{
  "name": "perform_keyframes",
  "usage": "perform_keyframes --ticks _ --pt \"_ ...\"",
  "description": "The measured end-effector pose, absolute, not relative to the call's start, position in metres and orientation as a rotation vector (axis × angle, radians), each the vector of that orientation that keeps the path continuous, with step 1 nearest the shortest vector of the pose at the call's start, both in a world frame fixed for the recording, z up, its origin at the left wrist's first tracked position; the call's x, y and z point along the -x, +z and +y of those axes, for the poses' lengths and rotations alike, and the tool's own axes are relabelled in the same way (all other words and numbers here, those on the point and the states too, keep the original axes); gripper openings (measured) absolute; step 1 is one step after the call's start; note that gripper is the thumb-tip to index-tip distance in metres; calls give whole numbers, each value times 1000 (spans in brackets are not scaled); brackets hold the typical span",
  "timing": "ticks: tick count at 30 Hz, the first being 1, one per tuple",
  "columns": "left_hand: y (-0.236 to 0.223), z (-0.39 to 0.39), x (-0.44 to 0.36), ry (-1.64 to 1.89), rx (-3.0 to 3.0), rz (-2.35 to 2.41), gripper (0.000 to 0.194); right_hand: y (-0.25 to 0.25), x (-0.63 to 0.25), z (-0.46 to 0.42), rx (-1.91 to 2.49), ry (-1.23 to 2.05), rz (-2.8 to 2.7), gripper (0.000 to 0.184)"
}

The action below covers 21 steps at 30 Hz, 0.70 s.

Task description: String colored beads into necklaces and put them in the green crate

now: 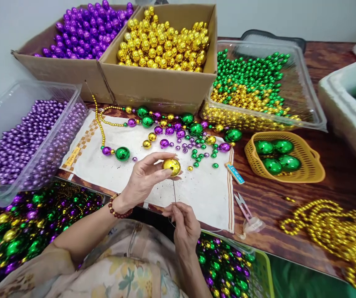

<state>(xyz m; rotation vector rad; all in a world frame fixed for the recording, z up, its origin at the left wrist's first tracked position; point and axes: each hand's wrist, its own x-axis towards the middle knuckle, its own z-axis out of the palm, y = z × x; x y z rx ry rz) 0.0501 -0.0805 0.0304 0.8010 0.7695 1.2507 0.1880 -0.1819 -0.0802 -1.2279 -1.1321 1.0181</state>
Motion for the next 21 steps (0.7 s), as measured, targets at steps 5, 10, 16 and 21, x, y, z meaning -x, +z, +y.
perform_keyframes --ticks 5,10,16,21 --pt "30 -84 -52 1241 -786 732 29 -74 -183 -178 1205 1032 -1084 15" --pt "31 -83 -50 1286 -753 717 28 -70 -182 -179 1200 1031 -1099 15" --pt "30 -82 -50 1249 -734 684 27 -72 -184 -176 1194 1059 -1064 14" --pt "32 -79 -47 1259 -735 671 28 -70 -181 -175 1150 1128 -1086 13"
